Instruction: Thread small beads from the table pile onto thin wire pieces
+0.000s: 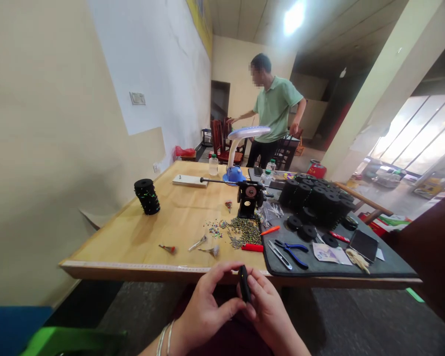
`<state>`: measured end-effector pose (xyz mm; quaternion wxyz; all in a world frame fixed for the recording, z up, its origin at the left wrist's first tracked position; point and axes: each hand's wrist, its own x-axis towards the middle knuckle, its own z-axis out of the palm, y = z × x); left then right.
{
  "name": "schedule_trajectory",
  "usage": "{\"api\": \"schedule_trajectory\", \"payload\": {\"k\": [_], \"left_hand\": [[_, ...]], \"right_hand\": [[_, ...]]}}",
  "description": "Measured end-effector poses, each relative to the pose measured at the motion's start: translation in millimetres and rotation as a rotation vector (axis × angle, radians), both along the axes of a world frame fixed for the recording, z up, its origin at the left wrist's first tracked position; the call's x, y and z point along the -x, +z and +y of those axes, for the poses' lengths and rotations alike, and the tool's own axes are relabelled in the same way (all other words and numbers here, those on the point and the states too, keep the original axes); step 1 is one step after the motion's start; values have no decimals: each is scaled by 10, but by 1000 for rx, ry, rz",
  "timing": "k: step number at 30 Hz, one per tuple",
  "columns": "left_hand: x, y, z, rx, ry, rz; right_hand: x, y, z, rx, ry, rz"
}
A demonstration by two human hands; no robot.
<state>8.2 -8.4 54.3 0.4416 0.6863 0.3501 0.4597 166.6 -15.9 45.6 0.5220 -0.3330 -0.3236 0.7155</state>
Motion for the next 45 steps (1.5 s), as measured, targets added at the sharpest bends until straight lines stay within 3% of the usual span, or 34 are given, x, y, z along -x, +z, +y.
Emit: {"api": "schedule_trajectory", "payload": {"k": [6, 12, 16, 19, 23, 27, 30, 34, 38, 45], "left_hand": [[-31, -87, 46, 134, 59, -127], [-34, -78, 165, 189, 120, -198], [-1, -55, 230, 62, 111, -23], [34, 4, 237, -24, 27, 129], [72, 39, 209, 43, -145, 119], [76, -16, 195, 260, -312, -220], [47, -58, 206, 410, -283, -453], [-3, -114, 246, 484, -75, -554], [-42, -172, 292, 403, 75, -446], [-74, -150, 284, 247, 92, -166]], "right_hand": [[81, -50, -41, 15, 2, -66], [54, -92, -143, -212, 11, -541], [-73, 88, -178, -450, 13, -932], [-174, 299, -103, -584, -12, -1087], [-287, 443, 122, -615, 0, -1041], [-316, 218, 305, -333, 74, -712], [-226, -65, 277, -164, 119, -540], [-78, -253, 64, -67, 161, -458], [-84, -144, -106, -153, 158, -594], [-234, 264, -38, -427, 106, -960]]}}
